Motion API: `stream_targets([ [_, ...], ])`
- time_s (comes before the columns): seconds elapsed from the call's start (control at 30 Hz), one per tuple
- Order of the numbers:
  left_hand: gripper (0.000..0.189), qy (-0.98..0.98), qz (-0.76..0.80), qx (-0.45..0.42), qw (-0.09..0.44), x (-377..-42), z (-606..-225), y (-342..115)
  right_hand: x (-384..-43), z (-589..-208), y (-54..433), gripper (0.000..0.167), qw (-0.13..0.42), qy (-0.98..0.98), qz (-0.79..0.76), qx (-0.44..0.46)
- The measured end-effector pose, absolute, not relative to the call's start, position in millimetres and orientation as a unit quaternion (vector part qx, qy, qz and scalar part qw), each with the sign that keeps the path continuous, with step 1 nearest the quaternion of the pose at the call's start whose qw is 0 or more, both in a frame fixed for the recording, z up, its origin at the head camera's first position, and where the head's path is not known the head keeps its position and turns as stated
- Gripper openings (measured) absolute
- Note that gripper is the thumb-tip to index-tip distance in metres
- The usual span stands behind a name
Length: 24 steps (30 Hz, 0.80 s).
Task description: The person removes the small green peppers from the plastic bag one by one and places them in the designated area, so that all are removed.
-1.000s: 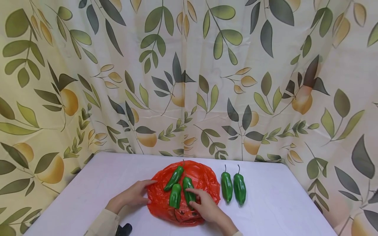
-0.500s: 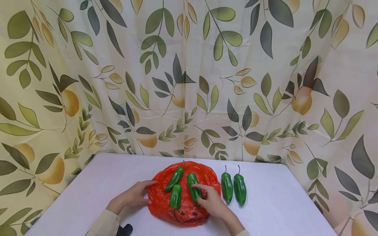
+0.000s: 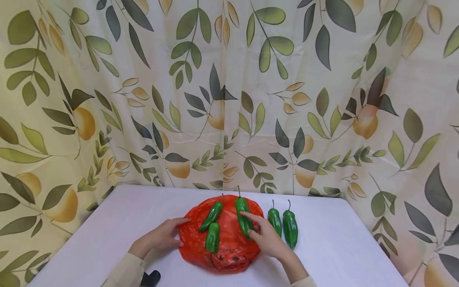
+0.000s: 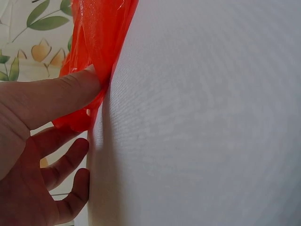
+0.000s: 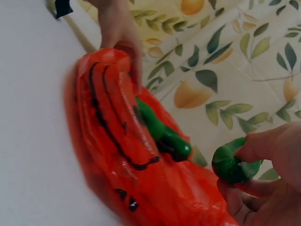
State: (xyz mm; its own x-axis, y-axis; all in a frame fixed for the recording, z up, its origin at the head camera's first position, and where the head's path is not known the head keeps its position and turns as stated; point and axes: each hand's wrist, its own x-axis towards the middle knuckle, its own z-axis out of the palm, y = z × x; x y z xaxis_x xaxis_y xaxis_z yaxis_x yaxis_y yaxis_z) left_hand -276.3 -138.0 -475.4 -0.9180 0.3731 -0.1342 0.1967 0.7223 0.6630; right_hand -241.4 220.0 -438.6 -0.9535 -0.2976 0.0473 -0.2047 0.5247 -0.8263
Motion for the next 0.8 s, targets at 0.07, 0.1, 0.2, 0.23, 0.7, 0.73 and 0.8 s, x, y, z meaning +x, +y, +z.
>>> stream_targets([
  [0.07,0.077,0.919,0.339,0.155,0.127,-276,-475,-138,-240,-434,222,0.057,0.045,0.871,-0.466,-0.149],
  [0.1,0.077,0.919,0.34,0.156,0.125,-277,-475,-139,-239,-432,223,0.057,0.041,0.87,-0.468,-0.151],
  [0.2,0.077,0.919,0.34,0.157,0.125,-277,-477,-139,-236,-426,227,0.058,0.036,0.865,-0.477,-0.151],
  [0.23,0.077,0.919,0.339,0.158,0.126,-278,-477,-139,-235,-424,229,0.058,0.034,0.865,-0.478,-0.151],
  [0.7,0.077,0.92,0.336,0.155,0.13,-278,-479,-139,-231,-412,254,0.06,0.012,0.864,-0.491,-0.111],
  [0.73,0.077,0.92,0.335,0.154,0.129,-278,-479,-139,-230,-411,256,0.06,0.011,0.863,-0.492,-0.111],
  [0.8,0.077,0.921,0.334,0.152,0.129,-278,-480,-139,-230,-410,260,0.06,0.008,0.866,-0.49,-0.103],
])
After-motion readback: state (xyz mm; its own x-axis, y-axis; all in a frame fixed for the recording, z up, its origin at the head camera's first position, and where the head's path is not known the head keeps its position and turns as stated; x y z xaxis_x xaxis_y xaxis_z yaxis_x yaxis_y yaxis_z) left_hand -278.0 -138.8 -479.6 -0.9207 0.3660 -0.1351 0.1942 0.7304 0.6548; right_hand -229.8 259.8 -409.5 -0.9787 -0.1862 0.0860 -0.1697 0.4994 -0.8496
